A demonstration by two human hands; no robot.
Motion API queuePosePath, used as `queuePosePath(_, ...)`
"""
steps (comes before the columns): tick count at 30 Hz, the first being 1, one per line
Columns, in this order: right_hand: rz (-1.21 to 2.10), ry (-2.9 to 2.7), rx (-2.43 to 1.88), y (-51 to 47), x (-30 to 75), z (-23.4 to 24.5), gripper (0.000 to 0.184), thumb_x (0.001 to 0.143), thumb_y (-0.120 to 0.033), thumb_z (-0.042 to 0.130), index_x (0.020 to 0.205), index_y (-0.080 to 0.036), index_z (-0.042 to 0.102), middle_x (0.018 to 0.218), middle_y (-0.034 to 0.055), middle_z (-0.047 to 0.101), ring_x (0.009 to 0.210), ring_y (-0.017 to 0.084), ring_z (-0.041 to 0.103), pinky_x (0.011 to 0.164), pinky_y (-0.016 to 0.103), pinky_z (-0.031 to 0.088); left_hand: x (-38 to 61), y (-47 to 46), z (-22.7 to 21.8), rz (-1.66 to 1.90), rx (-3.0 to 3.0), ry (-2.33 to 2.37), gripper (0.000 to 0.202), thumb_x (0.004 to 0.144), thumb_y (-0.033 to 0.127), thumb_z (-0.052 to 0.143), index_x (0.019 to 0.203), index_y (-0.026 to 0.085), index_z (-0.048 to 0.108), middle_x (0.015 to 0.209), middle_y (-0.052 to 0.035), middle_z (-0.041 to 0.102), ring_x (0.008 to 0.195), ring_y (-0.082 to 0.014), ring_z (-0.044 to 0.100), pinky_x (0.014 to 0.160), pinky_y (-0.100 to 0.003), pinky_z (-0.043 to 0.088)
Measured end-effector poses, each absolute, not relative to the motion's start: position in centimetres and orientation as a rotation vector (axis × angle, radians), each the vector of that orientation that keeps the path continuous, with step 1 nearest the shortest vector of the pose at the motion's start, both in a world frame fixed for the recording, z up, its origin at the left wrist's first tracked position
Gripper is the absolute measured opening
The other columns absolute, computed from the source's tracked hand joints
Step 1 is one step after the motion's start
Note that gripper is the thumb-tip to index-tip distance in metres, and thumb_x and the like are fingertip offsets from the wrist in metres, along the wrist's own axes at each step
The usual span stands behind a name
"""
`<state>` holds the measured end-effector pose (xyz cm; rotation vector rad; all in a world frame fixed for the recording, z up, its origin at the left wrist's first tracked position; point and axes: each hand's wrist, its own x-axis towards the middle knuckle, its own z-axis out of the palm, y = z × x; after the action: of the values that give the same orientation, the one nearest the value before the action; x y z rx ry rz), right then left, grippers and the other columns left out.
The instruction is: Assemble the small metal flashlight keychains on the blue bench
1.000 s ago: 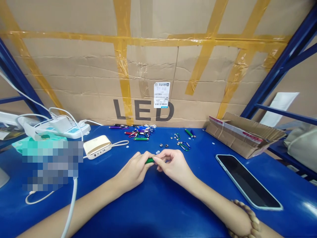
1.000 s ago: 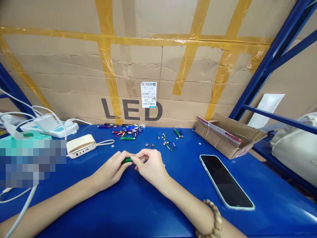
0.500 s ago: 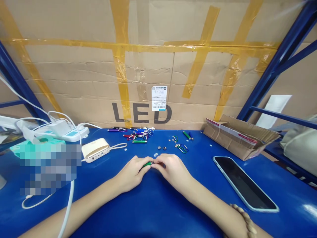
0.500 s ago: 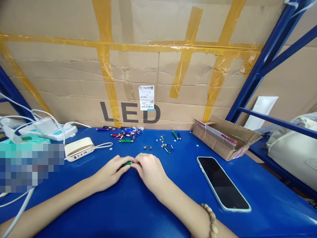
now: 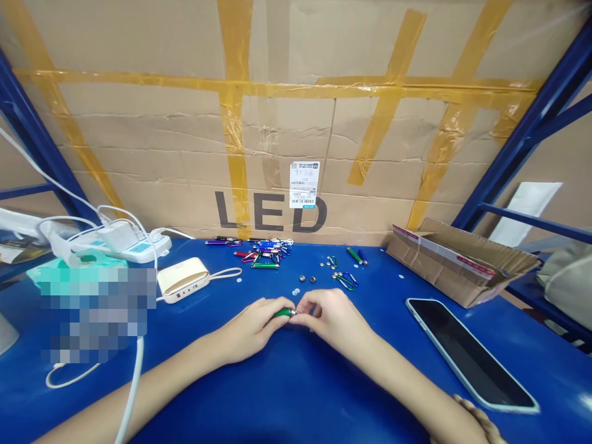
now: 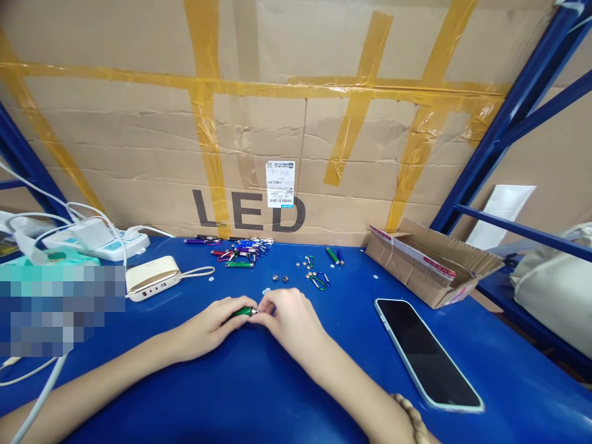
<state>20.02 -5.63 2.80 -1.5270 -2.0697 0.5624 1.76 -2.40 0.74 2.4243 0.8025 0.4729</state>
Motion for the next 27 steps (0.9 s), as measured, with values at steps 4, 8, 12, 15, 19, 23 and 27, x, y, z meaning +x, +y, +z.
queuePosePath(4,0.37,-1.954,-1.688,-4.1,22.3,3.5,0.019,0.078,-0.039,0.06,0.074,-0.021,0.066,0.068,0.0014,0.068,0.058,0.015,0.061,0.055,0.024,0.041,2.0,-2.0,0.7,0.656,2.212,0.894,0.02,0.094,0.029,0.028,0.101,0.021,0.046,0.074,0.0028,0.056,0.069,-0.0118,0.053,0.069,-0.024,0.04)
queuePosePath(8,-0.085,-1.891,-2.057,-2.8,24.4,3.1,0.018,0.081,-0.035,0.056,0.077,-0.021,0.067,0.081,0.0058,0.069,0.076,0.022,0.063,0.055,0.026,0.04,2.2,-2.0,0.6,0.755,2.106,0.867,0.013,0.092,0.027,0.032,0.098,0.021,0.042,0.08,0.002,0.06,0.067,-0.011,0.051,0.068,-0.024,0.04)
queuePosePath(12,-0.24,-1.915,-2.116,-1.9,25.0,1.9,0.017,0.082,-0.03,0.056,0.093,-0.022,0.066,0.093,0.0053,0.067,0.08,0.021,0.063,0.057,0.025,0.043,2.6,-2.6,0.3,0.792,2.012,0.766,0.011,0.09,0.027,0.037,0.097,0.021,0.042,0.084,-0.0003,0.062,0.069,-0.0114,0.053,0.068,-0.025,0.043)
queuePosePath(15,-0.244,-2.034,-1.954,-1.4,24.7,1.1,0.025,0.082,-0.03,0.057,0.105,-0.024,0.063,0.105,0.0047,0.063,0.091,0.02,0.061,0.064,0.026,0.047,2.8,-2.9,0.0,0.766,1.945,0.693,0.011,0.089,0.028,0.038,0.096,0.02,0.041,0.085,-0.0021,0.062,0.069,-0.0118,0.055,0.065,-0.025,0.046)
queuePosePath(19,-0.215,-2.228,-1.71,-0.9,24.3,0.2,0.02,0.082,-0.029,0.056,0.099,-0.025,0.067,0.11,0.004,0.061,0.104,0.022,0.054,0.081,0.033,0.046,2.9,-3.0,-0.1,0.759,1.962,0.673,0.011,0.089,0.027,0.039,0.096,0.02,0.042,0.086,-0.0021,0.063,0.068,-0.0117,0.054,0.066,-0.025,0.046)
queuePosePath(23,-0.155,-2.241,-1.662,-0.5,24.5,-0.1,0.015,0.082,-0.029,0.057,0.087,-0.026,0.071,0.105,0.0029,0.063,0.1,0.021,0.055,0.084,0.035,0.044,2.7,-3.1,0.1,0.75,2.002,0.684,0.011,0.089,0.027,0.039,0.096,0.02,0.044,0.087,-0.0013,0.064,0.072,-0.012,0.054,0.068,-0.025,0.043)
queuePosePath(27,-0.058,-2.23,-1.571,-0.6,24.4,0.0,0.024,0.082,-0.035,0.056,0.102,-0.026,0.066,0.111,0.0044,0.06,0.104,0.022,0.053,0.085,0.038,0.043,2.6,-2.9,0.1,0.805,2.026,0.771,0.012,0.089,0.027,0.037,0.097,0.021,0.044,0.085,-0.0002,0.064,0.067,-0.0115,0.052,0.067,-0.025,0.041)
